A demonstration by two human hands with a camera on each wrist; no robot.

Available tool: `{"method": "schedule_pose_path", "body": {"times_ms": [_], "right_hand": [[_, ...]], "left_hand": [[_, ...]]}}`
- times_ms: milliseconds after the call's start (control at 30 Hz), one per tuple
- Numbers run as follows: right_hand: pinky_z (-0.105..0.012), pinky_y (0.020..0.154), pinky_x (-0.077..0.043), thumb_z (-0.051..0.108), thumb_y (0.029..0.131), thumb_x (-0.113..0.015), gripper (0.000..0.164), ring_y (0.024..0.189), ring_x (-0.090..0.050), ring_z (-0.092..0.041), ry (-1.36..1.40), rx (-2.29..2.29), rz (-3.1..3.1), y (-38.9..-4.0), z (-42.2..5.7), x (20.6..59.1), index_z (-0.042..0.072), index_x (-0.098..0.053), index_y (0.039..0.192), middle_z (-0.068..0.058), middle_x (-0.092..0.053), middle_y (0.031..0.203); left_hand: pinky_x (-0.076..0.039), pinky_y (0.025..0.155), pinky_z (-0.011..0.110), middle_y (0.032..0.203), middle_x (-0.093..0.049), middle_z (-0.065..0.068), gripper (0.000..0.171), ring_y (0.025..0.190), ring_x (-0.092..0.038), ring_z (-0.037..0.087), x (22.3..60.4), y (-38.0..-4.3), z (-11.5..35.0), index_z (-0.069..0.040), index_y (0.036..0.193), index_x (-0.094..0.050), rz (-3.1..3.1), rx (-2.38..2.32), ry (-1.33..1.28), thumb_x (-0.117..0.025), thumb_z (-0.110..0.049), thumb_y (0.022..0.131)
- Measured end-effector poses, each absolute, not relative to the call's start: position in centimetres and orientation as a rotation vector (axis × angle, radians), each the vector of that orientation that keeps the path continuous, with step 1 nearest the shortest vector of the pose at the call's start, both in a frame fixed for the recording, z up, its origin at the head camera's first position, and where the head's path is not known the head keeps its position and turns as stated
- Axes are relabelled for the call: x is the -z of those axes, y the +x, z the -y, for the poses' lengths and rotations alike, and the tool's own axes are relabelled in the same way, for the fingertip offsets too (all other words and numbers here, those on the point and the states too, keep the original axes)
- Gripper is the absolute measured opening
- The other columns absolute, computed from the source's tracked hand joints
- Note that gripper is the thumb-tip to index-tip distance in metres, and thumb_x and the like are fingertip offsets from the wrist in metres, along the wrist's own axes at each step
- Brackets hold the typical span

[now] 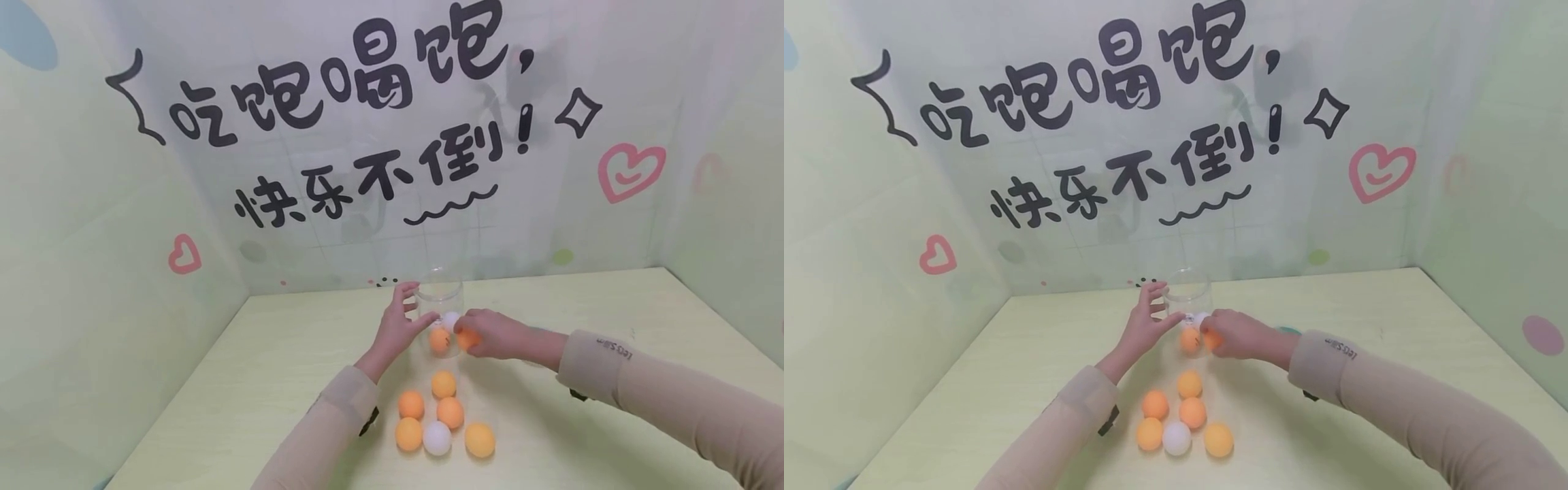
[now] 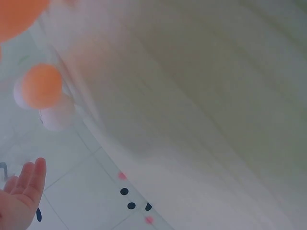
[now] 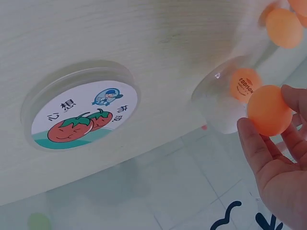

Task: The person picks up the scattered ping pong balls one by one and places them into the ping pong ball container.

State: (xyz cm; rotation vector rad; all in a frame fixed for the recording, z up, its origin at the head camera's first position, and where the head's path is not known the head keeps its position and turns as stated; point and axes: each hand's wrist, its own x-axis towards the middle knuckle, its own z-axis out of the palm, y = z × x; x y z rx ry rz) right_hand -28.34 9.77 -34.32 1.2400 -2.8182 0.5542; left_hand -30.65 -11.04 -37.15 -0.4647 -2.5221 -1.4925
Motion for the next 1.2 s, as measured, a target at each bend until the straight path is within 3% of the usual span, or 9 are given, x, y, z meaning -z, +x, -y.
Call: {"method": "schedule_pose_path", "body": {"times_ms": [833, 1200], "right_hand": [[-0.034, 0.077, -0.050, 0.008, 0.078, -0.069, 0.032, 0.088, -0.055, -0.022, 1.104, -0.513, 2.816, -29.2, -10.7, 30.1, 0.002, -0.061, 0.109, -0.011, -0.061, 0.105], [-0.037, 0.079, -0.050, 0.005, 0.078, -0.068, 0.032, 0.087, -0.055, -0.024, 1.087, -0.454, 2.797, -29.4, -10.8, 27.8, 0.001, -0.061, 0.109, -0.012, -0.061, 0.103]], "left_hand": [[-0.048, 0.086, 0.047, 0.136, -0.041, 0.016, 0.066, 0.115, -0.052, 0.034, 36.8, -30.6, 11.1, -0.019, 0.132, -0.033, 2.536, 1.480, -0.443, -0.071, -0.028, 0.079], [-0.048, 0.086, 0.046, 0.135, -0.042, 0.015, 0.065, 0.114, -0.053, 0.035, 37.0, -30.8, 11.0, -0.019, 0.131, -0.033, 2.532, 1.480, -0.451, -0.072, -0.029, 0.079]]}}
